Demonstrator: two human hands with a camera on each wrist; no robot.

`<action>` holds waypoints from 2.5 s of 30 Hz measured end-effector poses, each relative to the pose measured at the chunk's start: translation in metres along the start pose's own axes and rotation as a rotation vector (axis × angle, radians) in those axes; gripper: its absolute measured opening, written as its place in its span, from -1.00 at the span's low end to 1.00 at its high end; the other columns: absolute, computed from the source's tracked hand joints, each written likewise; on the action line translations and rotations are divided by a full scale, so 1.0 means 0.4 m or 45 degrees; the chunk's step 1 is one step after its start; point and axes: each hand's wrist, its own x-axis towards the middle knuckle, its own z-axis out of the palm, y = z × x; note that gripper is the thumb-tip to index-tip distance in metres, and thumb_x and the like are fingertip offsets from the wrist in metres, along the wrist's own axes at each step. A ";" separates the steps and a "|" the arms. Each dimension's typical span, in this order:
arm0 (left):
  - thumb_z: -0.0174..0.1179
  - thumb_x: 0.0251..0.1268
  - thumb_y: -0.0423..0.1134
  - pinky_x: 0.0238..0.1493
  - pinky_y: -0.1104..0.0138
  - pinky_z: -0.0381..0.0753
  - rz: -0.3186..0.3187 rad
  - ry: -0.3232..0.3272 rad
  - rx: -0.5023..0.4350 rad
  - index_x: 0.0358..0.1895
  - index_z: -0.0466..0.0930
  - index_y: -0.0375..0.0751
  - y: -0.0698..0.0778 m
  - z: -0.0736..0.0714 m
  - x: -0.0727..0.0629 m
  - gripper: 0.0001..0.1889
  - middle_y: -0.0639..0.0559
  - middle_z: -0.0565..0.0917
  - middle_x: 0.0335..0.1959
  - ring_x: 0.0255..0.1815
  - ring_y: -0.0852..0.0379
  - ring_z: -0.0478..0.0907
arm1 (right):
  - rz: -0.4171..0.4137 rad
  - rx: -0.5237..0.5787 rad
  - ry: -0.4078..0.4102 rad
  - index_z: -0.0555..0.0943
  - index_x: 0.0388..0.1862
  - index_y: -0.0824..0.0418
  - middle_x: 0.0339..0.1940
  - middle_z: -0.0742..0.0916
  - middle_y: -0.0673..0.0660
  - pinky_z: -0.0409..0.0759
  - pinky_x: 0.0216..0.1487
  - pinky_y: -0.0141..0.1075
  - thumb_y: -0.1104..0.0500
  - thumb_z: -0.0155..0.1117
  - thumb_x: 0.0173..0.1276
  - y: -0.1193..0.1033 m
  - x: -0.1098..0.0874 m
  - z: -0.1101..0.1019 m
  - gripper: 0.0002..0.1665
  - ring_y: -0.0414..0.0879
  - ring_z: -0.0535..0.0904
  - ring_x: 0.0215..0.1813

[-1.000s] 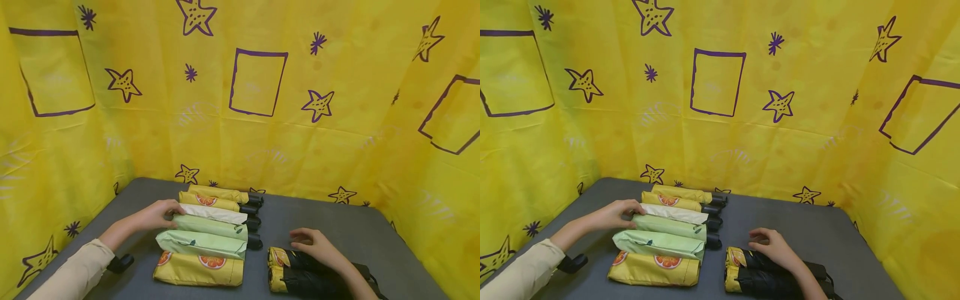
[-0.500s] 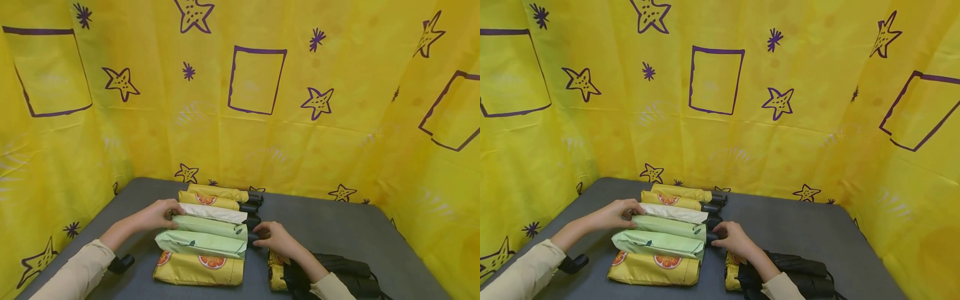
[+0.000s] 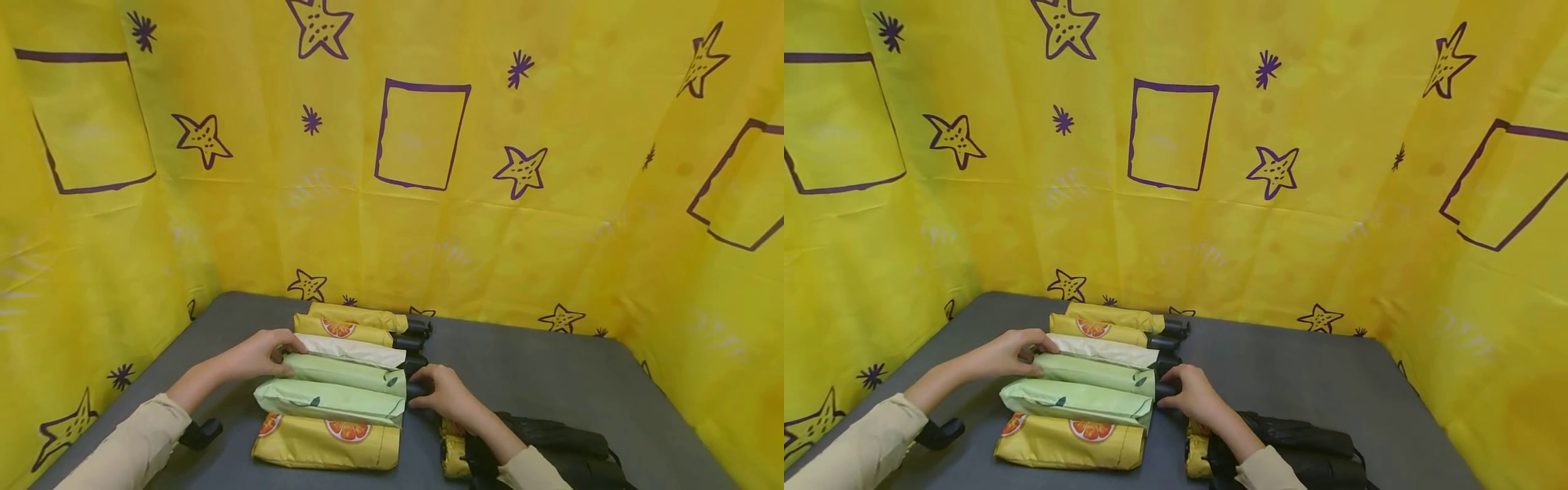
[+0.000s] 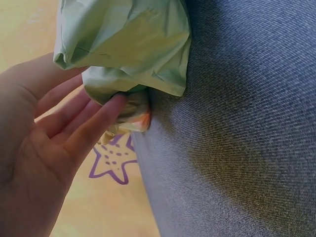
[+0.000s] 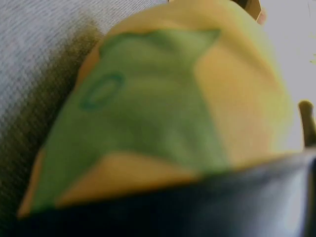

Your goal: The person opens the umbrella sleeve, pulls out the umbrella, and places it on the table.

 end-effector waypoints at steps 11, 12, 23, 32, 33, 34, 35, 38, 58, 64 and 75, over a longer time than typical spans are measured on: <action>0.41 0.12 -0.24 -0.20 0.32 0.70 0.037 -0.002 0.027 0.01 0.63 -0.14 -0.003 0.002 -0.013 -0.65 -0.03 0.62 -0.09 -0.11 0.09 0.58 | 0.020 0.155 -0.032 0.68 -0.03 0.24 -0.06 0.73 0.17 0.63 -0.17 -0.23 0.09 0.50 0.14 0.008 -0.009 -0.002 -0.57 0.04 0.65 -0.06; 0.41 0.12 -0.25 -0.19 0.31 0.70 0.035 0.000 0.022 0.01 0.63 -0.14 -0.003 0.002 -0.013 -0.65 -0.03 0.62 -0.08 -0.10 0.08 0.59 | 0.020 0.165 -0.032 0.68 -0.03 0.26 -0.06 0.73 0.18 0.63 -0.18 -0.24 0.09 0.49 0.15 0.008 -0.009 -0.006 -0.57 0.04 0.65 -0.06; 0.39 0.12 -0.33 -0.13 0.32 0.70 -0.017 -0.052 0.012 -0.03 0.61 -0.15 -0.003 -0.004 0.000 -0.68 -0.06 0.67 -0.04 -0.06 0.06 0.64 | 0.269 0.574 0.036 0.59 0.15 0.37 -0.06 0.74 0.26 0.69 -0.13 -0.21 0.07 0.41 0.26 0.014 -0.048 -0.080 -0.44 -0.10 0.69 -0.18; 0.37 0.16 -0.28 -0.14 0.29 0.70 -0.015 -0.030 -0.006 -0.04 0.61 -0.12 -0.002 -0.007 -0.004 -0.71 -0.03 0.67 -0.06 -0.11 0.10 0.63 | 0.363 0.675 0.112 0.60 0.18 0.25 0.15 0.65 0.29 0.67 -0.13 -0.19 0.05 0.41 0.26 0.016 -0.090 -0.104 -0.46 -0.08 0.67 -0.09; 0.38 0.16 -0.28 -0.15 0.29 0.70 -0.012 -0.027 -0.007 -0.04 0.61 -0.12 -0.001 -0.007 -0.005 -0.72 -0.02 0.67 -0.07 -0.11 0.10 0.63 | 0.367 0.685 0.116 0.60 0.18 0.25 0.15 0.65 0.29 0.67 -0.13 -0.18 0.05 0.40 0.27 0.016 -0.093 -0.105 -0.46 -0.08 0.66 -0.09; 0.38 0.16 -0.28 -0.15 0.30 0.70 -0.010 -0.021 -0.006 -0.05 0.62 -0.11 0.000 -0.007 -0.005 -0.72 -0.02 0.67 -0.08 -0.11 0.10 0.63 | 0.372 0.693 0.121 0.60 0.19 0.25 0.15 0.66 0.29 0.66 -0.13 -0.18 0.04 0.40 0.27 0.016 -0.096 -0.106 -0.45 -0.07 0.66 -0.09; 0.38 0.16 -0.28 -0.16 0.30 0.70 -0.009 -0.017 -0.004 -0.05 0.62 -0.11 0.001 -0.007 -0.005 -0.73 -0.01 0.67 -0.09 -0.11 0.11 0.63 | 0.377 0.702 0.125 0.59 0.19 0.26 0.15 0.66 0.28 0.66 -0.12 -0.17 0.04 0.40 0.27 0.016 -0.099 -0.106 -0.45 -0.07 0.66 -0.08; 0.38 0.16 -0.29 -0.17 0.32 0.69 -0.008 -0.010 -0.011 -0.07 0.62 -0.11 0.003 -0.007 -0.006 -0.74 0.00 0.67 -0.11 -0.10 0.11 0.63 | 0.396 0.728 0.131 0.59 0.18 0.28 0.10 0.68 0.26 0.66 -0.10 -0.17 0.01 0.39 0.27 0.018 -0.106 -0.106 -0.43 -0.08 0.67 -0.09; 0.37 0.17 -0.30 -0.19 0.36 0.69 0.007 0.008 -0.036 -0.13 0.62 -0.08 -0.006 -0.007 -0.005 -0.78 0.00 0.67 -0.13 -0.14 0.16 0.64 | 0.535 0.884 0.179 0.48 0.31 0.31 0.33 0.51 0.30 0.58 0.07 -0.15 -0.04 0.28 0.37 0.051 -0.165 -0.171 -0.35 -0.08 0.62 0.00; 0.37 0.18 -0.28 -0.19 0.37 0.69 0.027 0.005 -0.035 -0.13 0.62 -0.11 -0.003 -0.007 -0.005 -0.79 -0.03 0.67 -0.12 -0.13 0.11 0.64 | 0.596 0.878 0.237 0.47 0.33 0.27 0.39 0.44 0.31 0.58 0.11 -0.12 -0.03 0.26 0.38 0.058 -0.191 -0.197 -0.37 -0.08 0.61 0.01; 0.35 0.20 -0.28 -0.17 0.37 0.70 0.021 0.005 -0.082 -0.13 0.63 -0.13 0.000 -0.003 -0.006 -0.81 -0.06 0.67 -0.12 -0.12 0.10 0.65 | 0.620 0.863 0.284 0.44 0.36 0.26 0.43 0.39 0.30 0.49 0.18 -0.06 -0.04 0.22 0.42 0.073 -0.212 -0.220 -0.37 -0.06 0.56 0.07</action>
